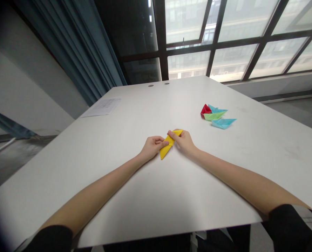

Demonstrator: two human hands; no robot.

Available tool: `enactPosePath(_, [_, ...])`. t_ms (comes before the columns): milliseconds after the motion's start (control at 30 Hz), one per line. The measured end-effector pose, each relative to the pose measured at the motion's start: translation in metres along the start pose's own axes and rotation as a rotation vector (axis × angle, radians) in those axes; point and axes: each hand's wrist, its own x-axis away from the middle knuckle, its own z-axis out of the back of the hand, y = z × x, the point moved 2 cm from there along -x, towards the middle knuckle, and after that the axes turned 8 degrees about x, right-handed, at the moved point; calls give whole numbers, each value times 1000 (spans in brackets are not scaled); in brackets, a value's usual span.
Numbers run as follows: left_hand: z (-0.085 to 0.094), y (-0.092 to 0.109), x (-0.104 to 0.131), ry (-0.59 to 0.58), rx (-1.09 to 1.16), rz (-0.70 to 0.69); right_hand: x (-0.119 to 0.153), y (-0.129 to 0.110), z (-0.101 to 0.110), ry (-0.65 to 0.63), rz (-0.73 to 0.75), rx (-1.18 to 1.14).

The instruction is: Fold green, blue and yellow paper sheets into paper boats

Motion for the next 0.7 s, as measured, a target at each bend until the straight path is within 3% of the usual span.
enactPosePath(167, [0, -1, -1, 2, -4, -21, 4, -4, 0, 43, 82, 38])
enactPosePath(400, [1, 1, 1, 0, -45, -29, 3, -2, 0, 95, 37, -29])
enactPosePath(567, [1, -4, -2, -16, -43, -15, -5, 3, 12, 240, 28, -26])
enactPosePath(700, [3, -10, -6, -2, -50, -35, -7, 4, 15, 242, 23, -52])
